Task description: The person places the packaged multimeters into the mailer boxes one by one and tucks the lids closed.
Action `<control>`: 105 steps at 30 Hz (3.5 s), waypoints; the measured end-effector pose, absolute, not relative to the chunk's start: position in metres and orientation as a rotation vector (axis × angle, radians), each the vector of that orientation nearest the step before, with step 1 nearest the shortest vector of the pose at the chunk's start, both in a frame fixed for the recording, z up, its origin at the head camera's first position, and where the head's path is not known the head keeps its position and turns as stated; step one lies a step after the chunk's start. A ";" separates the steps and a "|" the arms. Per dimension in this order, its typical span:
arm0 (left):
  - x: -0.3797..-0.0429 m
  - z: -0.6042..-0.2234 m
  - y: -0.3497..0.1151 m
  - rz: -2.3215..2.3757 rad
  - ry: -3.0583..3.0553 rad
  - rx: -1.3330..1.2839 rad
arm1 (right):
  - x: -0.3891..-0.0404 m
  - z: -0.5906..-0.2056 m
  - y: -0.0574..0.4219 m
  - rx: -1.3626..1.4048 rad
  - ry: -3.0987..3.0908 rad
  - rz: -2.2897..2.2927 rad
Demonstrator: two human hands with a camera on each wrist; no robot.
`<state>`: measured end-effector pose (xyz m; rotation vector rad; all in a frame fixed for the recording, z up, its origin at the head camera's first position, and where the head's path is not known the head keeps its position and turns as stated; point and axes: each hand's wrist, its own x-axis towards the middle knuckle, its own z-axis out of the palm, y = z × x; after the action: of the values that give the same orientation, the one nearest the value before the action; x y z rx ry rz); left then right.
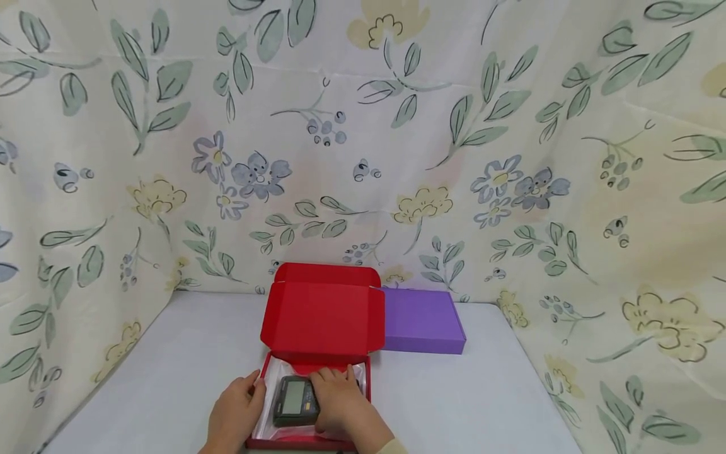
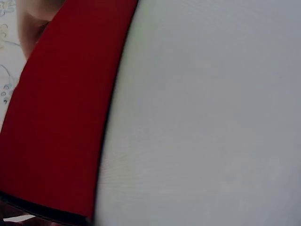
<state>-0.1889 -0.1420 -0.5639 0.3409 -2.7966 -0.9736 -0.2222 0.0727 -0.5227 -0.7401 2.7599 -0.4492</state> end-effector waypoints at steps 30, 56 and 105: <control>-0.202 -0.536 -0.141 -0.912 -2.650 0.146 | -0.216 -0.523 0.097 -0.873 2.929 -0.773; -0.222 -0.521 -0.137 -1.127 -2.531 0.066 | -0.237 -0.524 0.117 -0.467 3.441 -1.212; -0.247 -0.504 -0.130 -1.734 -2.425 -0.045 | -0.244 -0.519 0.131 -0.369 2.828 -1.879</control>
<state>-0.2467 -0.1302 -0.5037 -0.0447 -2.4252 -1.7336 -0.2438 0.1308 -0.5194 -0.3689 2.8284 -1.8786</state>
